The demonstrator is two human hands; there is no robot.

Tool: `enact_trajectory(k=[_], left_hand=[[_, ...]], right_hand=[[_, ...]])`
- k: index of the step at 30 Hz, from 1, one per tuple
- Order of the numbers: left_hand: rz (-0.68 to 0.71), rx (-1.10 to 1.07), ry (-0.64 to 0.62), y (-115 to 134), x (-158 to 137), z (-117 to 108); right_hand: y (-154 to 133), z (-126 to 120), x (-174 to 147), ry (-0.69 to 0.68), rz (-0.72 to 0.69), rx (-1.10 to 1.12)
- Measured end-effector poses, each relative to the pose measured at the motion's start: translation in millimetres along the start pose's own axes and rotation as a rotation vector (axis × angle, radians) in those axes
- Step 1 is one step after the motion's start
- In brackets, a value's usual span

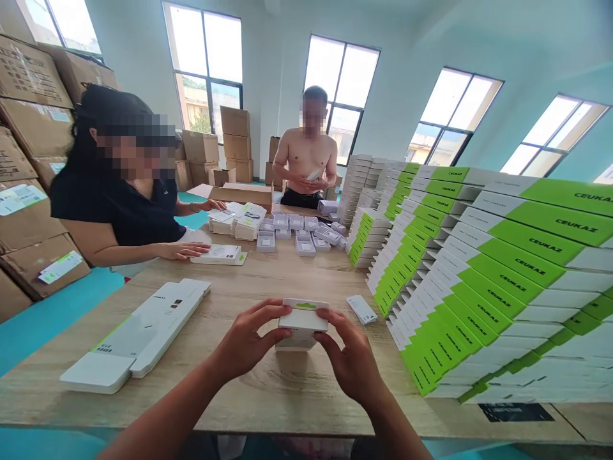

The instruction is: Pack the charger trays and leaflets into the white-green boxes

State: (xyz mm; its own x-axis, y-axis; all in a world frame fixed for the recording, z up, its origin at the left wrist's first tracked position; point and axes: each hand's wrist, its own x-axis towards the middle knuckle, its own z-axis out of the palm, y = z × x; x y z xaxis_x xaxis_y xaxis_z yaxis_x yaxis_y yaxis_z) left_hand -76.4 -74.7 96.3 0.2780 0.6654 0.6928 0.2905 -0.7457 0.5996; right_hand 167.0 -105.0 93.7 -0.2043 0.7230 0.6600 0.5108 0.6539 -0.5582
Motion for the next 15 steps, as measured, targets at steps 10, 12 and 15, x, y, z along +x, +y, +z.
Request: enact_trajectory(k=[10, 12, 15], left_hand=[[-0.353, -0.383, -0.04, -8, 1, 9], [-0.308, -0.355, -0.158, -13, 1, 9], [0.002, -0.043, -0.22, -27, -4, 15]], right_hand=[[6, -13, 4, -0.042, 0.365, 0.389], [8, -12, 5, -0.024, 0.485, 0.549], [17, 6, -3, -0.018, 0.654, 0.646]])
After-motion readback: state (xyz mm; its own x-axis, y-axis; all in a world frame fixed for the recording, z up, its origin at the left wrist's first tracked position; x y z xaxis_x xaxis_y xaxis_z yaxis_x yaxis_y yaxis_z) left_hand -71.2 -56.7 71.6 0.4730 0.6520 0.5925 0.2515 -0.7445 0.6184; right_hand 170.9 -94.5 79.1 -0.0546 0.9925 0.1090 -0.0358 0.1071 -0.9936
